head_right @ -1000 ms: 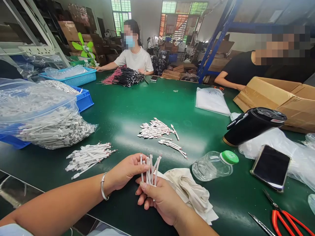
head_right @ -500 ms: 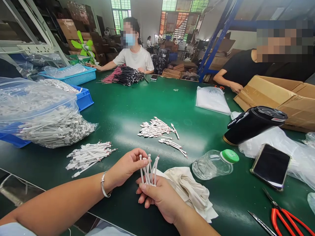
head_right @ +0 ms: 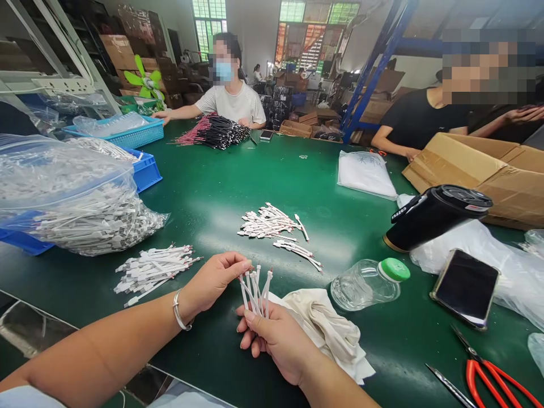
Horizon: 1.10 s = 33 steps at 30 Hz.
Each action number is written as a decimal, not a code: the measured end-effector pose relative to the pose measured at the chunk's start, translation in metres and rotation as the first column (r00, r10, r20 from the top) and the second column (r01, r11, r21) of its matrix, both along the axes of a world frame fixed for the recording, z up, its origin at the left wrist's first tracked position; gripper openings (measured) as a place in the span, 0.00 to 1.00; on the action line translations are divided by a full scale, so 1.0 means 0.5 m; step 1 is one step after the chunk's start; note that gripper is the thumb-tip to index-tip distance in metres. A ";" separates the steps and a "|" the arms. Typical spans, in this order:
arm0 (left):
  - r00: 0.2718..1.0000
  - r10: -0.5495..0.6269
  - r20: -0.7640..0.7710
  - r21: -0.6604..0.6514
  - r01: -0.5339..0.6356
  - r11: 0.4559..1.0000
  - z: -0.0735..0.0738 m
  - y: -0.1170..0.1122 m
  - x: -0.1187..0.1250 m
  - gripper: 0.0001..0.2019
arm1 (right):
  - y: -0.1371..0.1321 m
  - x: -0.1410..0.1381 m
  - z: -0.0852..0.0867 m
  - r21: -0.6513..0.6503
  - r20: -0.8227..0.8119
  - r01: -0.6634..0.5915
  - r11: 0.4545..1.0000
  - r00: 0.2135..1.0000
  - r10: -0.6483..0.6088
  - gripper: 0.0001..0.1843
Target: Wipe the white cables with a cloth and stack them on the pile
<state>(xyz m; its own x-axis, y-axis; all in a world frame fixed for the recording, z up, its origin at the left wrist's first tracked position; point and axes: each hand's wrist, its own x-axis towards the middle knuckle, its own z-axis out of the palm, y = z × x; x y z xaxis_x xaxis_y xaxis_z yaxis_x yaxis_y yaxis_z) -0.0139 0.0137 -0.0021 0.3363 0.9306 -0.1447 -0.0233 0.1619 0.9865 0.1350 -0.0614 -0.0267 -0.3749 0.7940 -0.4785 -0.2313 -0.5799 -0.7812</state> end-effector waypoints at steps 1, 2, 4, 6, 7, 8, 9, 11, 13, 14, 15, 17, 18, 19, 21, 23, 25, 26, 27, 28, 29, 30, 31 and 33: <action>1.000 -0.006 0.003 -0.003 0.006 1.000 0.000 0.001 0.000 0.13 | 0.000 0.000 0.000 -0.004 -0.006 -0.001 1.000 1.000 0.001 0.19; 1.000 -0.017 0.006 -0.005 0.017 1.000 0.000 0.003 -0.001 0.13 | 0.000 0.000 0.001 -0.008 -0.012 -0.004 1.000 1.000 0.004 0.19; 0.997 -0.072 0.004 -0.009 0.072 0.997 0.004 0.008 -0.006 0.13 | 0.000 0.000 0.002 -0.012 -0.015 -0.009 1.000 1.000 0.009 0.18; 0.986 -0.166 -0.015 -0.015 0.166 0.986 0.009 0.016 -0.013 0.13 | 0.000 0.000 0.003 -0.012 -0.014 -0.018 1.000 1.000 0.018 0.18; 0.977 -0.212 -0.026 -0.020 0.211 0.977 0.013 0.020 -0.017 0.13 | -0.001 0.001 0.004 -0.010 -0.012 -0.022 1.000 1.000 0.022 0.18; 0.967 -0.251 -0.035 -0.027 0.250 0.968 0.016 0.025 -0.020 0.13 | -0.001 0.001 0.004 -0.008 -0.010 -0.027 1.000 1.000 0.027 0.18; 0.959 -0.282 -0.041 -0.033 0.280 0.959 0.019 0.030 -0.024 0.12 | -0.002 0.001 0.004 -0.008 -0.009 -0.031 0.999 0.999 0.031 0.18; 0.950 -0.310 -0.044 -0.036 0.309 0.950 0.023 0.036 -0.028 0.13 | -0.002 0.002 0.004 -0.007 -0.013 -0.033 0.999 0.999 0.033 0.17; 0.949 -0.314 -0.028 -0.041 0.313 0.949 0.023 0.039 -0.029 0.13 | -0.002 0.002 0.004 -0.005 -0.017 -0.031 0.999 0.999 0.031 0.17; 0.953 -0.304 -0.015 -0.045 0.303 0.952 0.020 0.039 -0.028 0.13 | -0.002 0.002 0.004 -0.004 -0.020 -0.029 1.000 0.999 0.029 0.17; 0.958 -0.286 0.002 -0.051 0.286 0.957 0.017 0.038 -0.026 0.14 | -0.002 0.001 0.004 -0.004 -0.022 -0.028 1.000 0.999 0.028 0.17; 0.970 -0.239 0.038 -0.071 0.241 0.968 0.008 0.033 -0.020 0.15 | -0.001 0.001 0.004 -0.007 -0.024 -0.028 1.000 0.999 0.028 0.17; 0.976 -0.208 0.058 -0.088 0.213 0.973 0.003 0.030 -0.017 0.15 | -0.001 0.002 0.004 -0.009 -0.026 -0.029 1.000 0.999 0.029 0.17; 0.981 -0.176 0.081 -0.113 0.185 0.976 -0.001 0.027 -0.014 0.16 | 0.000 0.002 0.004 -0.010 -0.029 -0.028 1.000 0.999 0.028 0.18; 0.983 -0.112 0.146 -0.185 0.139 0.973 -0.008 0.019 -0.007 0.17 | 0.001 0.003 0.004 -0.010 -0.040 -0.025 1.000 0.999 0.024 0.18; 0.971 -0.051 0.233 -0.261 0.113 0.959 -0.010 0.013 -0.002 0.18 | 0.002 0.003 0.003 -0.010 -0.059 -0.018 1.000 0.998 0.017 0.17; 0.949 0.004 0.315 -0.318 0.102 0.942 -0.007 0.008 0.000 0.18 | 0.003 0.003 0.002 -0.008 -0.085 -0.013 1.000 0.996 0.012 0.17; 0.936 0.021 0.352 -0.339 0.106 0.935 -0.004 0.006 0.001 0.18 | 0.003 0.003 0.001 -0.006 -0.102 -0.009 1.000 0.995 0.009 0.16; 0.923 0.026 0.384 -0.354 0.122 0.927 -0.001 0.005 0.000 0.19 | 0.003 0.004 0.001 -0.005 -0.120 -0.003 1.000 0.993 0.003 0.16; 0.912 0.009 0.410 -0.365 0.155 0.918 0.002 0.004 -0.002 0.21 | 0.003 0.004 0.001 -0.004 -0.139 0.003 1.000 0.990 -0.004 0.16; 0.902 -0.035 0.430 -0.369 0.211 0.905 0.005 0.003 -0.003 0.23 | 0.004 0.005 0.002 -0.002 -0.157 0.011 1.000 0.988 -0.011 0.16; 0.888 -0.111 0.446 -0.364 0.293 0.884 0.007 0.003 -0.005 0.24 | 0.004 0.005 0.002 -0.002 -0.174 0.017 1.000 0.985 -0.017 0.16; 0.864 -0.206 0.459 -0.347 0.388 0.854 0.008 0.002 -0.007 0.26 | 0.004 0.006 0.004 0.001 -0.189 0.020 1.000 0.982 -0.020 0.15; 0.798 -0.381 0.467 -0.294 0.546 0.784 0.007 0.001 -0.011 0.27 | 0.005 0.007 0.007 0.010 -0.212 0.018 1.000 0.977 -0.015 0.15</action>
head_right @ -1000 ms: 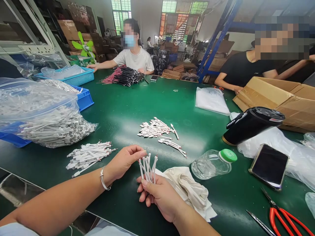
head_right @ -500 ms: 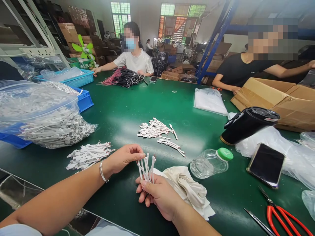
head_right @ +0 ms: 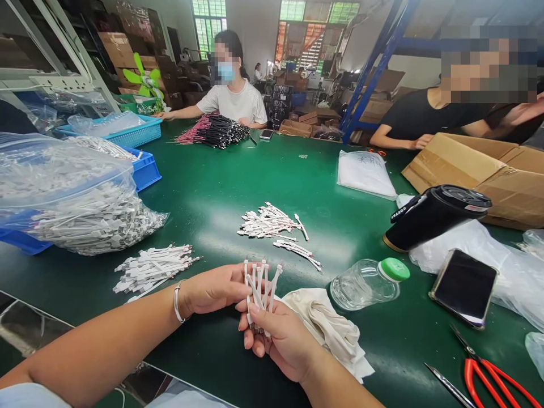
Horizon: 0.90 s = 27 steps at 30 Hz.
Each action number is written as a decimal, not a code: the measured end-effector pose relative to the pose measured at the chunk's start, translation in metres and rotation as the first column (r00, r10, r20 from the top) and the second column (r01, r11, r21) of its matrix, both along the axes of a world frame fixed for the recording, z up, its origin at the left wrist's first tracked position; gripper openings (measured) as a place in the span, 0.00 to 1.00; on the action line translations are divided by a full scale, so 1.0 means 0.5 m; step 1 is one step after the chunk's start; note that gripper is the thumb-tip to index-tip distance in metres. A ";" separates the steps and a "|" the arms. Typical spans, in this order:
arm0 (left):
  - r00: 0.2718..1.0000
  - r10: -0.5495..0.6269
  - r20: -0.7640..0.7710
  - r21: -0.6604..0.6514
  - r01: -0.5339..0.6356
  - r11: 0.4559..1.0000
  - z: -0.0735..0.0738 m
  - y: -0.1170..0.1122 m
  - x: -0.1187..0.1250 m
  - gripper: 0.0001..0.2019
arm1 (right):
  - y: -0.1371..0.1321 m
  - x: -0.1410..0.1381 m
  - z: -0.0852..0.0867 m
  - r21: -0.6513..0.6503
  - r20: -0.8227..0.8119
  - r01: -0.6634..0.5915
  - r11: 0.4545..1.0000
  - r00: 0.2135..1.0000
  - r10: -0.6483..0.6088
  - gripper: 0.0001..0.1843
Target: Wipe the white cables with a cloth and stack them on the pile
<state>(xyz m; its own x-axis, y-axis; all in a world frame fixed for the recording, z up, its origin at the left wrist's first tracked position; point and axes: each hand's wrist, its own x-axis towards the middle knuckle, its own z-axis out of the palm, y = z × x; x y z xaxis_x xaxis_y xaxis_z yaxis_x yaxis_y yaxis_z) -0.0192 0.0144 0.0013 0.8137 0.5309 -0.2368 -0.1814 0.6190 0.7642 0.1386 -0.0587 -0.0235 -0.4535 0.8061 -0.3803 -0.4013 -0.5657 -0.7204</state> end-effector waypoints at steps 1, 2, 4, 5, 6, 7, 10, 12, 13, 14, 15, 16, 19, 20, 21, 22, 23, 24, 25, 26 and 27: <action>0.998 -0.056 0.008 0.028 0.056 0.998 -0.002 0.000 -0.001 0.27 | 0.000 0.000 0.002 0.005 -0.007 -0.004 1.000 1.000 0.004 0.15; 0.997 -0.081 0.010 0.053 0.080 0.995 -0.003 -0.001 -0.002 0.26 | 0.001 0.000 0.003 0.008 -0.011 -0.010 1.000 1.000 0.010 0.15; 0.997 -0.075 -0.006 0.083 0.075 0.994 -0.005 -0.001 -0.002 0.22 | 0.000 0.000 0.006 0.011 -0.013 -0.020 1.000 1.000 0.020 0.15; 0.997 -0.070 -0.017 0.093 0.071 0.993 -0.006 -0.001 -0.001 0.21 | -0.001 0.000 0.007 0.011 -0.012 -0.026 1.000 1.000 0.026 0.15; 0.998 -0.066 -0.025 0.105 0.068 0.992 -0.005 -0.002 -0.001 0.20 | -0.001 0.000 0.008 0.012 -0.009 -0.032 0.999 0.999 0.032 0.16; 0.998 -0.061 -0.031 0.124 0.064 0.990 -0.004 -0.002 0.000 0.19 | -0.002 0.000 0.008 0.016 -0.004 -0.039 0.999 0.999 0.039 0.16; 0.997 -0.051 -0.060 0.183 0.061 0.981 -0.004 -0.004 0.002 0.18 | -0.003 -0.001 0.006 0.028 0.027 -0.068 0.997 0.997 0.067 0.16; 0.995 -0.036 -0.093 0.200 0.054 0.978 -0.006 -0.006 0.003 0.17 | -0.003 -0.002 0.004 0.023 0.053 -0.090 0.996 0.995 0.089 0.17; 0.994 -0.024 -0.108 0.196 0.045 0.980 -0.008 -0.006 0.004 0.17 | -0.003 -0.002 0.003 0.017 0.063 -0.104 0.994 0.993 0.102 0.18; 0.992 -0.011 -0.122 0.186 0.034 0.982 -0.010 -0.007 0.004 0.17 | -0.003 -0.003 0.002 0.013 0.069 -0.119 0.993 0.991 0.118 0.19; 0.991 0.000 -0.135 0.169 0.023 0.985 -0.012 -0.008 0.005 0.16 | -0.002 -0.003 0.001 0.008 0.071 -0.134 0.991 0.989 0.133 0.19; 0.990 0.007 -0.142 0.143 0.013 0.990 -0.014 -0.009 0.006 0.17 | -0.002 -0.003 0.001 0.001 0.072 -0.149 0.989 0.986 0.149 0.19; 0.993 0.004 -0.117 0.023 -0.002 1.000 -0.018 -0.015 0.011 0.20 | -0.003 -0.004 0.000 -0.032 0.079 -0.198 0.980 0.977 0.200 0.19; 0.995 0.002 -0.097 -0.018 -0.004 1.000 -0.019 -0.018 0.013 0.20 | -0.004 -0.005 0.000 -0.041 0.086 -0.212 0.977 0.973 0.214 0.19; 0.997 -0.001 -0.080 -0.051 -0.003 0.999 -0.019 -0.022 0.015 0.20 | -0.005 -0.006 0.000 -0.048 0.096 -0.222 0.974 0.969 0.226 0.19; 0.998 -0.001 -0.070 -0.070 -0.004 0.998 -0.018 -0.026 0.017 0.18 | -0.006 -0.006 -0.001 -0.051 0.107 -0.229 0.972 0.966 0.234 0.19; 0.997 0.012 -0.072 -0.083 -0.018 0.996 -0.017 -0.029 0.019 0.17 | -0.007 -0.006 -0.001 -0.051 0.118 -0.233 0.971 0.964 0.238 0.20; 0.996 0.040 -0.083 -0.096 -0.048 0.994 -0.016 -0.032 0.021 0.15 | -0.008 -0.006 -0.001 -0.048 0.135 -0.237 0.970 0.961 0.242 0.21; 0.992 0.081 -0.101 -0.112 -0.093 0.989 -0.014 -0.033 0.022 0.14 | -0.008 -0.005 0.000 -0.041 0.164 -0.238 0.970 0.956 0.242 0.21; 0.984 0.131 -0.121 -0.132 -0.147 0.980 -0.012 -0.033 0.023 0.12 | -0.008 -0.003 0.001 -0.029 0.204 -0.237 0.971 0.950 0.238 0.22; 0.973 0.184 -0.139 -0.154 -0.205 0.967 -0.010 -0.032 0.023 0.11 | -0.007 0.000 0.003 -0.014 0.250 -0.235 0.972 0.940 0.231 0.22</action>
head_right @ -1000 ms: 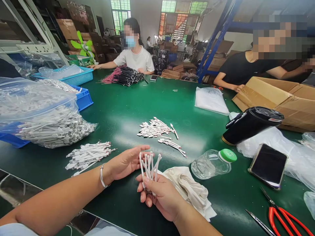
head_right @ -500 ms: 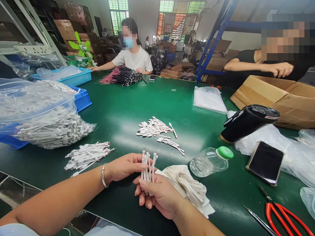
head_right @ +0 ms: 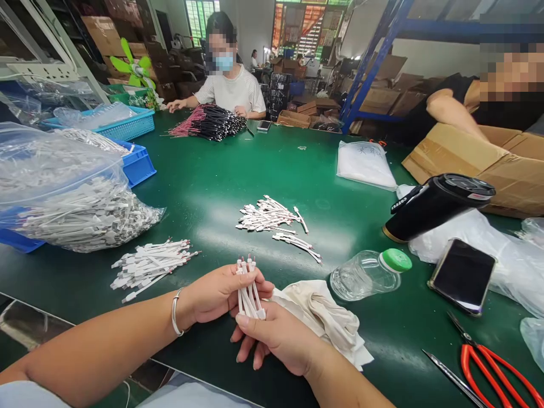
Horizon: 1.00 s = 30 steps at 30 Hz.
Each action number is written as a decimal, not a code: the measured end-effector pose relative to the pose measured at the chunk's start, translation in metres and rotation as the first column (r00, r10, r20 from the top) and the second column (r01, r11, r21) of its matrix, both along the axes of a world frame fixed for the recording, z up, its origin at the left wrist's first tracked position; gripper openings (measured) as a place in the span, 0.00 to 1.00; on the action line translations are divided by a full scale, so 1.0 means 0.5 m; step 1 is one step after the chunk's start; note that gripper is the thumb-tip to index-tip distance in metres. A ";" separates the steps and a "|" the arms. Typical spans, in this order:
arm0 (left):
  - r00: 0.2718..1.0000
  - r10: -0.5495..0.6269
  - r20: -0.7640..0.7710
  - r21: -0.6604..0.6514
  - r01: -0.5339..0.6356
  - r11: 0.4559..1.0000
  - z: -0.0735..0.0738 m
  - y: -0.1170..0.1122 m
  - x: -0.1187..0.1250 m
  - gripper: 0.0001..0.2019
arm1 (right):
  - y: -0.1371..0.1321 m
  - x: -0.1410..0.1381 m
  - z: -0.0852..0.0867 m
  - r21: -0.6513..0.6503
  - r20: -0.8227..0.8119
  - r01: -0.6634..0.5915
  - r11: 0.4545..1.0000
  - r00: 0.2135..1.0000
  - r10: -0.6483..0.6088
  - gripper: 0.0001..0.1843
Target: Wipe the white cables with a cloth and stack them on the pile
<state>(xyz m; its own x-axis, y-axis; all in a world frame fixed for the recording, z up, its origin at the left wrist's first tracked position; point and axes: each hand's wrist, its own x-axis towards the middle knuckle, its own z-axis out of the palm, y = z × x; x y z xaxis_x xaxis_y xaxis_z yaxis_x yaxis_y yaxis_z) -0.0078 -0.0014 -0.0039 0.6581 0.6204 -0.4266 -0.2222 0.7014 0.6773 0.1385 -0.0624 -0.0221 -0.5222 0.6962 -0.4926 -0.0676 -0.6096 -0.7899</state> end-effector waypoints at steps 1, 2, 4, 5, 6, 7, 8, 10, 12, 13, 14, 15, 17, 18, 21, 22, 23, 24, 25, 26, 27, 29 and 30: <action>0.998 0.055 -0.010 -0.024 -0.055 0.998 0.002 0.003 0.000 0.09 | 0.001 0.003 0.002 0.025 0.043 0.006 1.000 0.999 -0.007 0.22; 0.995 0.100 -0.017 -0.043 -0.101 0.994 0.004 0.007 -0.001 0.08 | 0.004 0.007 0.005 0.045 0.082 0.017 0.999 0.996 -0.021 0.22; 0.985 0.168 -0.026 -0.066 -0.169 0.983 0.008 0.016 -0.003 0.05 | 0.009 0.015 0.009 0.067 0.127 0.049 0.997 0.990 -0.057 0.22; 0.981 0.192 -0.030 -0.076 -0.193 0.978 0.009 0.019 -0.004 0.04 | 0.012 0.018 0.011 0.074 0.135 0.065 0.995 0.988 -0.074 0.22; 0.977 0.209 -0.036 -0.084 -0.212 0.974 0.009 0.022 -0.004 0.04 | 0.015 0.021 0.013 0.082 0.140 0.078 0.994 0.986 -0.089 0.21; 0.974 0.221 -0.038 -0.090 -0.224 0.970 0.009 0.024 -0.004 0.04 | 0.017 0.023 0.014 0.090 0.142 0.089 0.992 0.985 -0.102 0.21; 0.972 0.230 -0.037 -0.094 -0.233 0.968 0.008 0.025 -0.004 0.04 | 0.019 0.025 0.014 0.097 0.139 0.095 0.991 0.984 -0.108 0.20; 0.970 0.243 -0.024 -0.098 -0.244 0.965 0.005 0.024 -0.004 0.04 | 0.020 0.025 0.013 0.096 0.130 0.103 0.990 0.985 -0.115 0.20; 0.970 0.244 -0.012 -0.098 -0.244 0.965 0.004 0.023 -0.003 0.04 | 0.021 0.024 0.010 0.086 0.132 0.117 0.989 0.983 -0.128 0.19; 0.971 0.240 -0.009 -0.096 -0.240 0.966 0.003 0.023 -0.003 0.03 | 0.021 0.022 0.008 0.086 0.139 0.129 0.988 0.980 -0.140 0.19; 0.973 0.232 -0.009 -0.095 -0.232 0.968 0.004 0.022 -0.002 0.03 | 0.021 0.021 0.006 0.090 0.150 0.143 0.986 0.977 -0.155 0.19; 0.974 0.224 -0.009 -0.093 -0.224 0.970 0.004 0.022 -0.002 0.03 | 0.021 0.020 0.004 0.098 0.161 0.155 0.983 0.972 -0.169 0.19; 0.976 0.216 -0.011 -0.094 -0.216 0.972 0.007 0.022 -0.002 0.03 | 0.020 0.020 0.002 0.116 0.181 0.166 0.979 0.966 -0.185 0.19; 0.976 0.217 -0.012 -0.097 -0.218 0.971 0.008 0.022 -0.003 0.03 | 0.020 0.020 0.002 0.122 0.191 0.161 0.979 0.964 -0.183 0.19; 0.975 0.222 -0.014 -0.104 -0.222 0.969 0.010 0.021 -0.003 0.04 | 0.018 0.023 0.004 0.113 0.214 0.104 0.988 0.969 -0.126 0.21; 0.976 0.219 -0.013 -0.105 -0.219 0.970 0.011 0.021 -0.003 0.04 | 0.018 0.024 0.006 0.111 0.220 0.091 0.990 0.969 -0.114 0.21; 0.976 0.215 -0.011 -0.105 -0.215 0.971 0.010 0.020 -0.003 0.04 | 0.018 0.025 0.007 0.112 0.223 0.091 0.990 0.968 -0.114 0.22; 0.977 0.213 -0.009 -0.107 -0.213 0.971 0.010 0.020 -0.004 0.04 | 0.018 0.026 0.008 0.116 0.225 0.103 0.988 0.966 -0.127 0.22; 0.977 0.212 -0.008 -0.107 -0.212 0.971 0.010 0.019 -0.004 0.04 | 0.019 0.026 0.009 0.125 0.225 0.127 0.984 0.962 -0.153 0.22; 0.977 0.212 -0.007 -0.109 -0.211 0.971 0.010 0.019 -0.004 0.04 | 0.020 0.026 0.010 0.134 0.224 0.154 0.979 0.958 -0.181 0.23; 0.977 0.214 -0.007 -0.109 -0.213 0.971 0.010 0.019 -0.004 0.04 | 0.021 0.025 0.010 0.141 0.223 0.179 0.974 0.952 -0.207 0.23; 0.976 0.217 -0.005 -0.114 -0.216 0.970 0.010 0.020 -0.004 0.04 | 0.024 0.024 0.011 0.148 0.226 0.219 0.965 0.942 -0.248 0.23; 0.975 0.220 -0.002 -0.117 -0.219 0.969 0.010 0.021 -0.003 0.04 | 0.025 0.023 0.011 0.148 0.227 0.238 0.960 0.936 -0.267 0.23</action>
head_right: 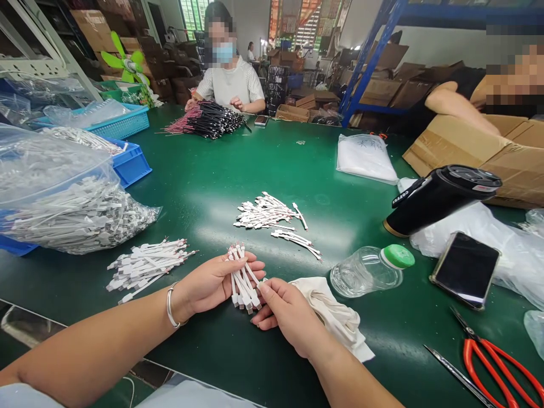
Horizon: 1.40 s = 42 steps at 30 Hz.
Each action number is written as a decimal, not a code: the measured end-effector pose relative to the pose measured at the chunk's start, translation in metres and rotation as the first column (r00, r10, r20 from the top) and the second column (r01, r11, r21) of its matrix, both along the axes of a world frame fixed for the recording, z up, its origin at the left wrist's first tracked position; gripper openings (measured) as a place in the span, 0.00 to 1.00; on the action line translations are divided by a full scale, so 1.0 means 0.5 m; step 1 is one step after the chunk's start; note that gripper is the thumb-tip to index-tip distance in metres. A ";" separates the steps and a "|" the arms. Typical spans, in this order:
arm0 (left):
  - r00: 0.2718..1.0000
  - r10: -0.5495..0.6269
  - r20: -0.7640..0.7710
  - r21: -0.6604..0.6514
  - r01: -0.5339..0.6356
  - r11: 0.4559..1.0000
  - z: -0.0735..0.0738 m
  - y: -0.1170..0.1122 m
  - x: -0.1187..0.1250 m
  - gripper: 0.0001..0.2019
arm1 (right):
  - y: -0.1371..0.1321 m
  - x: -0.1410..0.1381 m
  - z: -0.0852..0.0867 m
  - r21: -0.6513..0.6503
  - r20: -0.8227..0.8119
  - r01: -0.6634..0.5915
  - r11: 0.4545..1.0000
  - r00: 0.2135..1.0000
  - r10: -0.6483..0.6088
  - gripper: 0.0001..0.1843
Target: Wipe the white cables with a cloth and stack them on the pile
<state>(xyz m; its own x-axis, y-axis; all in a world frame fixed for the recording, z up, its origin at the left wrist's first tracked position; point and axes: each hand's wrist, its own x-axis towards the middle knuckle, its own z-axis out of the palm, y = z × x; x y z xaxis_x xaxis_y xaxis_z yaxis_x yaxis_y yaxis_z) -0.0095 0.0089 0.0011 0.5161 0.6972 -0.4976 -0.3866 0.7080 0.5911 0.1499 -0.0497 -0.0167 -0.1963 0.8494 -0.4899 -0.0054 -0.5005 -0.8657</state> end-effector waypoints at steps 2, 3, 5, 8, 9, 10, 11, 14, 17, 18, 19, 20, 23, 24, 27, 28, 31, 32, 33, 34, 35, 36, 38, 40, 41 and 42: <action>1.000 0.006 0.006 -0.004 -0.006 1.000 0.000 0.001 0.000 0.05 | 0.001 -0.002 0.000 -0.005 -0.011 0.046 0.999 0.999 -0.046 0.23; 1.000 0.007 0.008 -0.005 -0.007 1.000 0.000 0.002 0.000 0.05 | 0.002 -0.003 0.000 -0.009 -0.023 0.069 0.998 0.997 -0.069 0.23; 1.000 0.006 0.012 -0.003 -0.006 1.000 -0.001 0.003 -0.001 0.05 | 0.001 -0.004 -0.002 -0.020 -0.047 0.106 0.994 0.993 -0.107 0.22; 1.000 0.003 0.022 0.003 -0.003 1.000 -0.004 0.004 -0.002 0.04 | 0.001 -0.005 -0.005 -0.029 -0.057 0.139 0.990 0.988 -0.140 0.21; 1.000 0.003 0.025 0.007 -0.003 1.000 -0.005 0.005 -0.002 0.04 | 0.001 -0.005 -0.007 -0.026 -0.056 0.146 0.989 0.987 -0.148 0.21; 1.000 0.003 0.026 0.012 -0.004 1.000 -0.006 0.006 -0.002 0.04 | 0.001 -0.005 -0.008 -0.022 -0.054 0.152 0.988 0.987 -0.153 0.21; 1.000 0.005 0.026 0.017 -0.006 1.000 -0.007 0.006 -0.002 0.04 | 0.001 -0.005 -0.009 -0.019 -0.053 0.157 0.987 0.986 -0.158 0.21; 1.000 0.025 0.015 0.023 -0.026 0.999 -0.007 0.009 -0.002 0.04 | 0.002 -0.005 -0.010 -0.010 -0.047 0.158 0.987 0.986 -0.158 0.22; 0.998 0.052 -0.022 0.024 -0.052 0.998 -0.004 0.011 -0.001 0.04 | 0.002 -0.005 -0.010 0.019 -0.026 0.138 0.990 0.990 -0.137 0.22; 0.998 0.058 -0.035 0.025 -0.057 0.998 -0.003 0.011 -0.001 0.04 | 0.001 -0.005 -0.010 0.034 -0.016 0.132 0.991 0.991 -0.132 0.22; 0.997 0.061 -0.043 0.026 -0.059 0.998 -0.002 0.011 -0.001 0.04 | 0.001 -0.005 -0.011 0.048 -0.003 0.129 0.990 0.992 -0.129 0.22; 0.997 0.062 -0.046 0.029 -0.060 0.998 -0.001 0.011 -0.001 0.04 | 0.000 -0.005 -0.011 0.061 0.010 0.126 0.990 0.992 -0.127 0.22; 0.998 0.048 -0.034 0.044 -0.046 0.998 -0.002 0.012 -0.002 0.04 | -0.002 -0.003 -0.013 0.087 0.048 0.102 0.991 0.993 -0.107 0.22; 0.999 0.038 -0.029 0.048 -0.037 0.998 -0.003 0.012 -0.002 0.04 | -0.003 -0.003 -0.013 0.098 0.065 0.085 0.992 0.994 -0.091 0.22; 1.000 0.014 -0.021 0.053 -0.013 0.999 -0.007 0.014 -0.003 0.04 | -0.004 -0.001 -0.015 0.139 0.128 0.030 0.990 0.991 -0.048 0.22; 1.000 0.014 -0.022 0.056 -0.013 0.998 -0.008 0.015 -0.004 0.05 | -0.004 -0.001 -0.015 0.149 0.147 0.020 0.989 0.988 -0.042 0.22; 0.999 0.027 -0.028 0.057 -0.026 0.998 -0.009 0.019 -0.004 0.07 | -0.003 -0.001 -0.015 0.154 0.179 0.021 0.988 0.983 -0.049 0.22; 0.999 0.030 -0.031 0.052 -0.028 0.998 -0.008 0.021 -0.004 0.08 | -0.003 -0.002 -0.015 0.152 0.186 0.024 0.988 0.981 -0.052 0.22; 0.999 0.031 -0.034 0.045 -0.030 0.999 -0.008 0.022 -0.004 0.08 | -0.002 -0.002 -0.015 0.150 0.192 0.023 0.988 0.980 -0.052 0.22; 0.999 0.031 -0.039 0.036 -0.030 0.999 -0.007 0.024 -0.004 0.09 | -0.002 -0.003 -0.016 0.150 0.198 0.020 0.989 0.979 -0.050 0.22; 0.998 0.031 -0.045 0.029 -0.030 0.999 -0.006 0.025 -0.004 0.10 | -0.001 -0.003 -0.017 0.151 0.204 0.014 0.989 0.978 -0.045 0.22; 0.998 0.032 -0.051 0.023 -0.031 0.999 -0.006 0.026 -0.004 0.10 | -0.001 -0.003 -0.018 0.151 0.210 0.007 0.989 0.977 -0.039 0.22; 0.998 0.026 -0.055 0.016 -0.025 1.000 -0.005 0.029 -0.004 0.11 | -0.001 -0.001 -0.020 0.147 0.218 -0.010 0.989 0.976 -0.022 0.22; 0.999 0.007 -0.041 0.008 -0.007 1.000 -0.007 0.031 -0.005 0.12 | -0.002 0.000 -0.022 0.145 0.206 -0.028 0.989 0.979 -0.003 0.22; 1.000 -0.005 -0.029 0.005 0.005 1.000 -0.008 0.033 -0.006 0.12 | -0.002 0.001 -0.022 0.143 0.194 -0.037 0.989 0.981 0.008 0.21; 1.000 -0.015 -0.016 0.003 0.016 1.000 -0.010 0.034 -0.007 0.12 | -0.002 0.002 -0.021 0.142 0.182 -0.044 0.989 0.983 0.018 0.21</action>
<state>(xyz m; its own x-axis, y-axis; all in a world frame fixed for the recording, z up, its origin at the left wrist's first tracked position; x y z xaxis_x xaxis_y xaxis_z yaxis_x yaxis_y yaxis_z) -0.0128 0.0258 -0.0036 0.5186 0.6907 -0.5039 -0.3658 0.7120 0.5994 0.1506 -0.0508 -0.0274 -0.1435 0.9087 -0.3921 0.1708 -0.3675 -0.9142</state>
